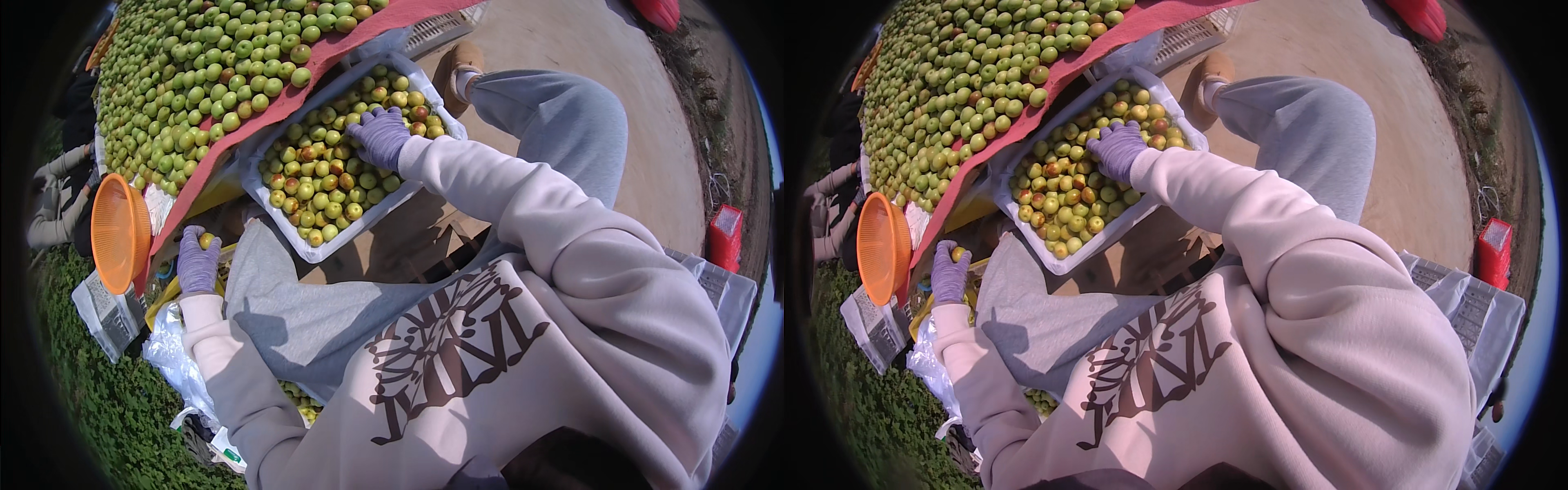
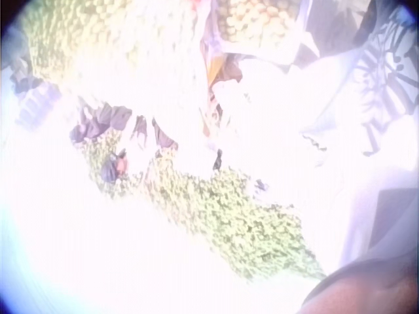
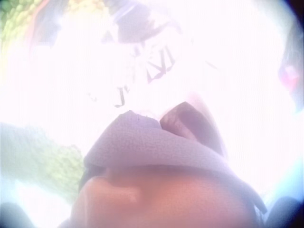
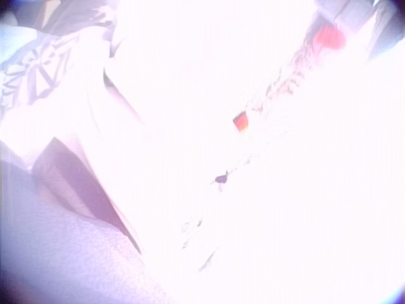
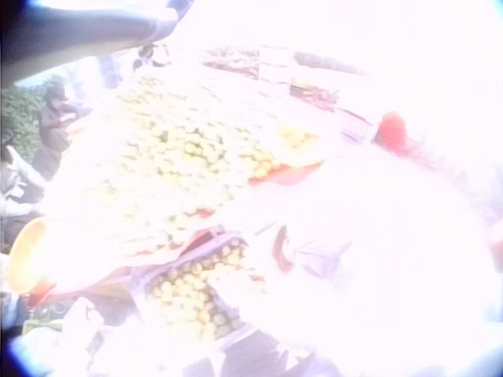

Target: The person sorts green plums by hand from a large pile on a red cloth into a white crate, occasionally using an orange basket to transfer fruit. The person remains seated on the ground throughout the task.

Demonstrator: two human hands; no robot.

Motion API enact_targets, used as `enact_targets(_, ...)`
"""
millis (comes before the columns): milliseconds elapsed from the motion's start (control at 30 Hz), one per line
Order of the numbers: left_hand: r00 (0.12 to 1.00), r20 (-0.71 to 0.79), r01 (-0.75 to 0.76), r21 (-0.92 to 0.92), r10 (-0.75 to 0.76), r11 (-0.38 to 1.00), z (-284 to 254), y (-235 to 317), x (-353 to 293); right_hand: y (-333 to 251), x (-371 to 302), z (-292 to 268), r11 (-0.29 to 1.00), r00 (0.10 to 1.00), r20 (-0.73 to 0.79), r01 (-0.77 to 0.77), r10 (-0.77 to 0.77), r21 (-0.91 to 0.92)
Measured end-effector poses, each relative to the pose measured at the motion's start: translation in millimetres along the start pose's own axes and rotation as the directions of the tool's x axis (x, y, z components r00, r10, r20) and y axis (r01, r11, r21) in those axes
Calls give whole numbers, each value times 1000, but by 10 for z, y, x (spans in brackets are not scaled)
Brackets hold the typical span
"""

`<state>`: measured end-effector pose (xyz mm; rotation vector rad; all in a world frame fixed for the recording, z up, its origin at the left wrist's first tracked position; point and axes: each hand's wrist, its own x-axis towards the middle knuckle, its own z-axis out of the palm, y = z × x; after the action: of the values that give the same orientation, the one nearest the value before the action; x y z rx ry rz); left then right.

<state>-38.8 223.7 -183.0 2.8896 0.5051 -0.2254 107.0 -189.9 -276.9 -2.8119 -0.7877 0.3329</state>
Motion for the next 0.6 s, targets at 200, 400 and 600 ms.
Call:
enact_targets(200, 889, -107, 456, 134, -445, 880, 145, -1355, -444, -94, 135, -103, 991, 984, -161, -52, 71, 122)
enact_targets(400, 986, 112, 138, -106, -126, 985, 310, -785, -312, -392, 396, 90, 998, 997, -52, 58, -57, 6)
enact_targets(600, 968, 237, -54, -137, 86, 989, 253, -11, -257, -405, 309, 158, 998, 982, -188, 45, -37, 42)
